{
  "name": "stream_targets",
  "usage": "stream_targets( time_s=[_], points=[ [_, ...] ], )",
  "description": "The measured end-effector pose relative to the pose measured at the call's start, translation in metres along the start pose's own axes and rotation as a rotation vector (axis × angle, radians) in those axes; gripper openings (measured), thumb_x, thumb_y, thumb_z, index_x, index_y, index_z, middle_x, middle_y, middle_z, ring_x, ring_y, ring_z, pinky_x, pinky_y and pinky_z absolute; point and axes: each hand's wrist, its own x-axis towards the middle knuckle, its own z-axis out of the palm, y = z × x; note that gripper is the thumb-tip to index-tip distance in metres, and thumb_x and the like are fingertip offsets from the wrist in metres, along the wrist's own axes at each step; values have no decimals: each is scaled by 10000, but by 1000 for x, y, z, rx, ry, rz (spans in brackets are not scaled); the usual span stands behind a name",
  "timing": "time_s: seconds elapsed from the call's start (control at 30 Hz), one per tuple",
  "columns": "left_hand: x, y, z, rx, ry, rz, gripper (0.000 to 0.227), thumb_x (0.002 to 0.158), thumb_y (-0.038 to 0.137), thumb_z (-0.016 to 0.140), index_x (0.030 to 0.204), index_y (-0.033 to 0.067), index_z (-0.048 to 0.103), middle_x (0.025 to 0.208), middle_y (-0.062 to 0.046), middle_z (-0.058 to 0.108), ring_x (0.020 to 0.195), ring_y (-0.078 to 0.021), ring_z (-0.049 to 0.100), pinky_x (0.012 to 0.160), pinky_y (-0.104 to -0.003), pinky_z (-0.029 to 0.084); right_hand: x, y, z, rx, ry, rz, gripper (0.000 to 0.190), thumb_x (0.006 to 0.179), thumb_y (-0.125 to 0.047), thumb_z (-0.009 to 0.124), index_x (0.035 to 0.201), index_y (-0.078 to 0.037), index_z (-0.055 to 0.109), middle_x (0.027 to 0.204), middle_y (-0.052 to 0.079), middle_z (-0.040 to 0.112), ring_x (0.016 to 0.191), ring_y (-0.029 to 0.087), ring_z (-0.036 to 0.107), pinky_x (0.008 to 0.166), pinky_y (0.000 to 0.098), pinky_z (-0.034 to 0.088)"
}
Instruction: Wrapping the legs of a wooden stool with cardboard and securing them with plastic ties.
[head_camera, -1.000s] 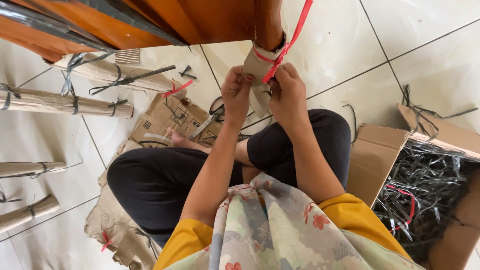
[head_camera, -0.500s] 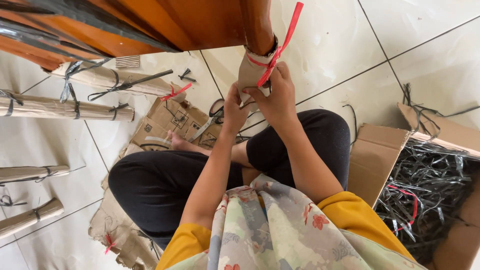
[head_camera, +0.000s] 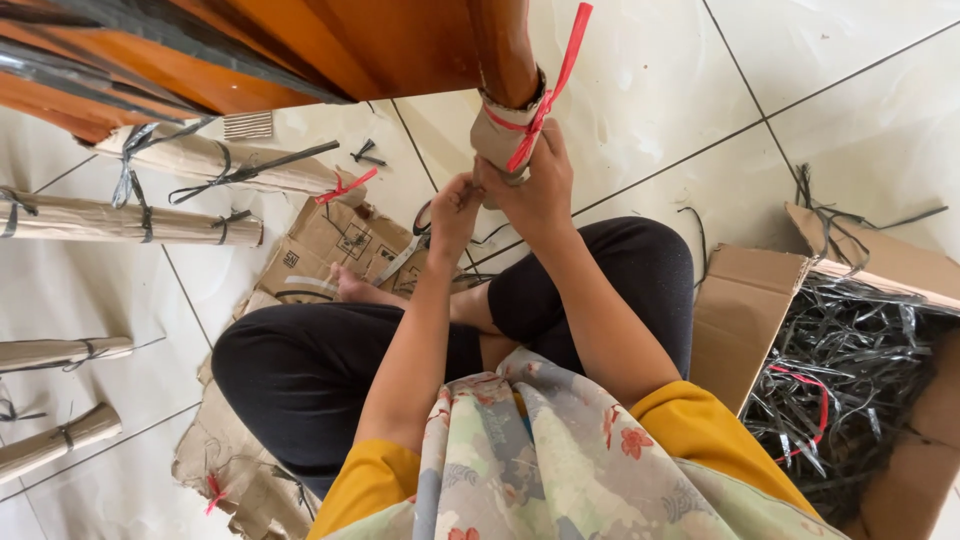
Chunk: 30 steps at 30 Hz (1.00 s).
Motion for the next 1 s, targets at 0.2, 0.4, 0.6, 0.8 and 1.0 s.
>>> stream_targets(
  time_s=[0.2,0.4,0.6,0.8,1.0],
  points=[
    [3,34,13,-213,25,163,186,1065,110,586,1221,106,688,954,-45,710,916,-100,655,901,-303,536,-2,7,11,66,75,-57,344,842,-104,854,1142,-58,692,999,92,559,901,306,677,806,381,591],
    [12,83,21,-291,62,256,394,1145,328,405,1273,81,684,1061,-122,721,1014,-150,627,986,-411,523,0,5,12,105,128,-87,309,826,-68,836,1102,-35,701,944,94,566,875,306,676,808,382,581],
    [28,136,20,-654,-84,204,586,1144,529,369,1439,62,565,1266,-134,710,1156,-174,661,1081,-414,513,2,8,13,99,157,-116,303,818,-77,870,1074,-29,713,934,112,597,873,308,691,810,375,582],
    [32,131,38,-729,13,230,571,1134,478,361,1500,40,385,1400,-218,595,1208,-239,612,1032,-347,477,-3,6,6,103,28,16,419,840,-6,836,1206,6,632,1174,132,629,987,259,687,823,336,583],
    [-22,67,61,-522,184,265,556,1099,416,496,1520,64,402,1501,-118,477,1386,-194,450,1191,-419,361,0,14,16,156,143,-92,262,797,-68,839,1021,-19,712,916,134,588,838,345,680,778,427,578]
  ],
)
